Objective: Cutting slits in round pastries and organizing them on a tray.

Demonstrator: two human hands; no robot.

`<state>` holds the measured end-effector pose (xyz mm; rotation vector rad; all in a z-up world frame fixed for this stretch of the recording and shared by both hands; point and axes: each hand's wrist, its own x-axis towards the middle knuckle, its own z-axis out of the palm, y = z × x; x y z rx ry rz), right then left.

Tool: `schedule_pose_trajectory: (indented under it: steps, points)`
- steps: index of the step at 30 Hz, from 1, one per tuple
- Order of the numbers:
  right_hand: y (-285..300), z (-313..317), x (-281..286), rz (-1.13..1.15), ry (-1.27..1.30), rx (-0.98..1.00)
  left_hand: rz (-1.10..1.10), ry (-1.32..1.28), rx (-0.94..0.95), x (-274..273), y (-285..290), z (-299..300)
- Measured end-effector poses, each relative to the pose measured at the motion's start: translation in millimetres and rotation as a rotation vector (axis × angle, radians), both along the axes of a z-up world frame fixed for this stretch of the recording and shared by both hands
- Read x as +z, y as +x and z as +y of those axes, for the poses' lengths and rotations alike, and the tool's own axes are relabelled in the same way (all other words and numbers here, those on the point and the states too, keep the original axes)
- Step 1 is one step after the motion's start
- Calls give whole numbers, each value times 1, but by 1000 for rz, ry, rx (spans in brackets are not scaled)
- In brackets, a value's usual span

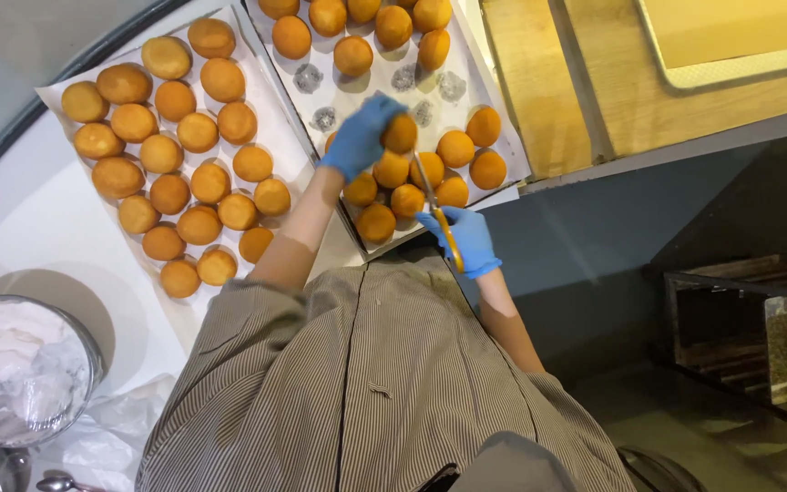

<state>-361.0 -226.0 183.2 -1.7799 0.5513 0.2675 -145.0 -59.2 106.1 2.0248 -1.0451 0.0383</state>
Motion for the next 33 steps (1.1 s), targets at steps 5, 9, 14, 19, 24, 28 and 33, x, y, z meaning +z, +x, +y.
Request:
schedule_pose_trajectory:
  steps: [5, 9, 14, 19, 24, 28, 33]
  points:
    - [-20, -14, -2, 27, -82, -79, 133, 440, 124, -73, 61, -7]
    - [-40, -24, 0, 98, 40, -216, 308, 807, 50, -91, 119, -8]
    - [-50, -26, -11, 62, 61, -279, -493, 586, 319, -130, 177, -32]
    - [-57, -30, -10, 14, 76, -282, -213, 525, 248, -134, 167, -18]
    - [-65, -35, -17, -152, 300, -199, 1127, -642, 93, -62, 93, -23]
    - [-51, -28, 7, -193, 314, -68, 1424, -1107, -191, 0, 14, -26]
    - [-31, -20, 47, -274, 308, 152, 794, -743, -224, 94, -46, -23]
